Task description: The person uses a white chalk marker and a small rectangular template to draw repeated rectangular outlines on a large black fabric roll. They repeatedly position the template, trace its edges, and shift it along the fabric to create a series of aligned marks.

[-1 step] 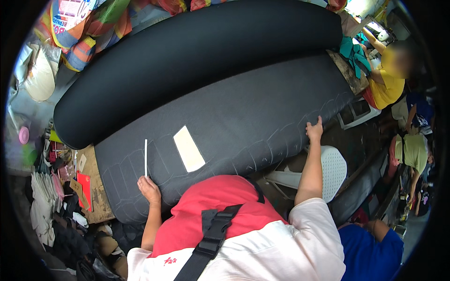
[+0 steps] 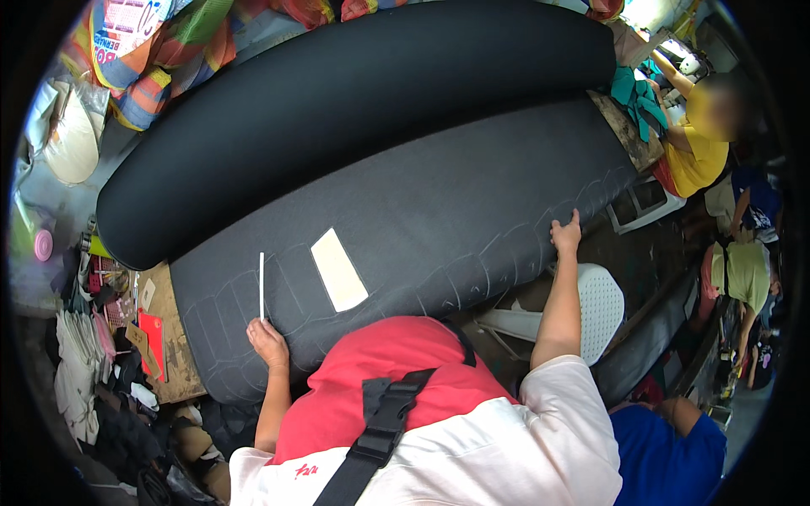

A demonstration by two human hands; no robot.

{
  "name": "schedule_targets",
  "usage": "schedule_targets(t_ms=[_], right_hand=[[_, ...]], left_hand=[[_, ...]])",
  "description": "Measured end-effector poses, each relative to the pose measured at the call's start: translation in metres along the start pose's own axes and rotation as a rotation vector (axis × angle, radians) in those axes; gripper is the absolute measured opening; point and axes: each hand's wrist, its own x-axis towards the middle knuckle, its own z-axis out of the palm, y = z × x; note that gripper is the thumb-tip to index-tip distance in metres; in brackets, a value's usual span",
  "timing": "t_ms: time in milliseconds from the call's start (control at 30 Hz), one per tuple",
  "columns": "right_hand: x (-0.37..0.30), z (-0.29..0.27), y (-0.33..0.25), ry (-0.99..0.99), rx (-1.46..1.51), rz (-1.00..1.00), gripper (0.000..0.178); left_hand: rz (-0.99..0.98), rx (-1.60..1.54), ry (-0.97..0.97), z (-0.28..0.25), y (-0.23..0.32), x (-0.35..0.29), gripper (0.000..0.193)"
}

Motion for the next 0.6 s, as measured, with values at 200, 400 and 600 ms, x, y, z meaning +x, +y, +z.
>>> schedule_targets(t_ms=[200,400,600], right_hand=[[0.02,-0.011,-0.001,-0.171,-0.078,0.129,0.082],[0.058,-0.024,-0.011,-0.306,-0.285,0.119,0.09],[0.084,-0.046,-0.016,-0.127,-0.116,0.178,0.111]], left_hand=[[-0.011,0.016,0.006,0.001,0.001,-0.003,0.018],[-0.036,0.04,-0.017,0.004,-0.003,-0.003,0.018],[-0.034,0.041,-0.027,0.003,-0.003,-0.003,0.02]])
